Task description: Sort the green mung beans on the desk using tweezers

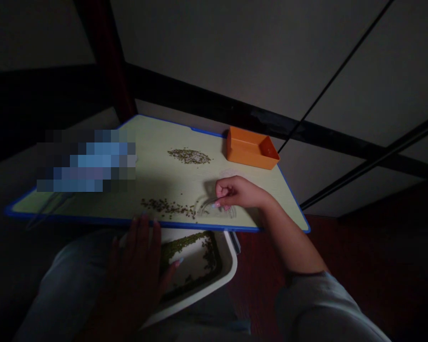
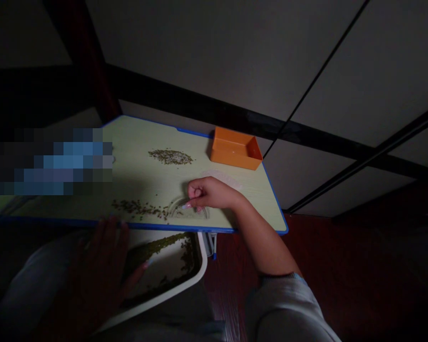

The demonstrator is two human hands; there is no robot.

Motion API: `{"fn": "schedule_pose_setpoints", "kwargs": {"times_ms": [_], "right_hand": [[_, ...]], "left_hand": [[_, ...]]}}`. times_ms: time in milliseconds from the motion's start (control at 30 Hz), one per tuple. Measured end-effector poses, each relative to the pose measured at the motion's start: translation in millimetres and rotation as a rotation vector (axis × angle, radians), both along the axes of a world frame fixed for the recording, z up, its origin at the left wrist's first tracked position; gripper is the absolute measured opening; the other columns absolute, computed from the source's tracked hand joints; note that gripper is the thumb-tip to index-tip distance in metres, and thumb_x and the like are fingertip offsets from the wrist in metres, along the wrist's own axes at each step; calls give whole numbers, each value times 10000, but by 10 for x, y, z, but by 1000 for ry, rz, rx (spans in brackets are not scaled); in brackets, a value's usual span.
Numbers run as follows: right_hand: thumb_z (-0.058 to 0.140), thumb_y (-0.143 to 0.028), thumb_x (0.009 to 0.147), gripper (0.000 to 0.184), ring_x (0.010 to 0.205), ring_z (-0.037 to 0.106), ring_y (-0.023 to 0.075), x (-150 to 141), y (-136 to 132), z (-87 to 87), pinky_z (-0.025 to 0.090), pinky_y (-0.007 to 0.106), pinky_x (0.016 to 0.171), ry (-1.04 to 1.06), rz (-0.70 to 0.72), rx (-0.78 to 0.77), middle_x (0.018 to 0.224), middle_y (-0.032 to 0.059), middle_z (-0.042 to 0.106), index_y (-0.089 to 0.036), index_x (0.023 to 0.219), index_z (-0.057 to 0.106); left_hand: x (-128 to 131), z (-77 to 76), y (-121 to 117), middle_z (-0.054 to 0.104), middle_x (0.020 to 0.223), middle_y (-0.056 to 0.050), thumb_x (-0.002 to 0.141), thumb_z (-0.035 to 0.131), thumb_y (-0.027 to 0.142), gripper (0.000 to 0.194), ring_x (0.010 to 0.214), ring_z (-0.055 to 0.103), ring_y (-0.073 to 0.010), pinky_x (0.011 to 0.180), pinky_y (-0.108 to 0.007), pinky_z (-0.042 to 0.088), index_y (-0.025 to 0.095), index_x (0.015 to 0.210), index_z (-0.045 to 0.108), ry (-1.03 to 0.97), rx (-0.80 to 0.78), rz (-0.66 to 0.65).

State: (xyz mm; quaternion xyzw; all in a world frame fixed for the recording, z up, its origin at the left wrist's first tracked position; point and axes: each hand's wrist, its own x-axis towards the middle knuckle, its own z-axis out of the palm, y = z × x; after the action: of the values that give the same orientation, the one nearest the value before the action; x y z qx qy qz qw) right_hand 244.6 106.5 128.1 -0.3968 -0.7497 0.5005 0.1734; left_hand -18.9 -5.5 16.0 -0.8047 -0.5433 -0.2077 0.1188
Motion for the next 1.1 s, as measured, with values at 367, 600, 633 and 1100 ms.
{"fn": "schedule_pose_setpoints", "kwargs": {"times_ms": [367,600,633,1100], "right_hand": [[680,-288,801,247,492,506,86,-83,26,-122,344,202,529,-150,-29,235,531,-52,567,-179,713,476],[722,-408,748,331,482,533,93,-2,86,-124,381,194,498,-32,-87,140,528,-44,575,-175,711,490],[732,-431,732,352,478,537,92,13,95,-116,384,192,491,-11,-106,124,528,-45,571,-173,708,494],[731,-470,735,372,469,526,82,23,118,-162,371,182,475,-2,-154,173,526,-47,564,-166,718,518]], "left_hand": [[6,-31,10,179,1555,-260,812,392,518,824,1450,190,-395,1097,-657,252,101,1446,71,-19,14,9],[2,-19,15,190,1551,-263,814,401,498,812,1450,188,-395,1104,-657,238,99,1445,83,-20,3,-1],[0,-22,16,193,1551,-261,815,402,493,808,1450,189,-393,1108,-656,231,102,1446,81,-25,6,-2],[-9,-43,13,190,1553,-260,816,381,530,822,1446,200,-394,1110,-646,226,88,1443,86,0,6,7]]}}
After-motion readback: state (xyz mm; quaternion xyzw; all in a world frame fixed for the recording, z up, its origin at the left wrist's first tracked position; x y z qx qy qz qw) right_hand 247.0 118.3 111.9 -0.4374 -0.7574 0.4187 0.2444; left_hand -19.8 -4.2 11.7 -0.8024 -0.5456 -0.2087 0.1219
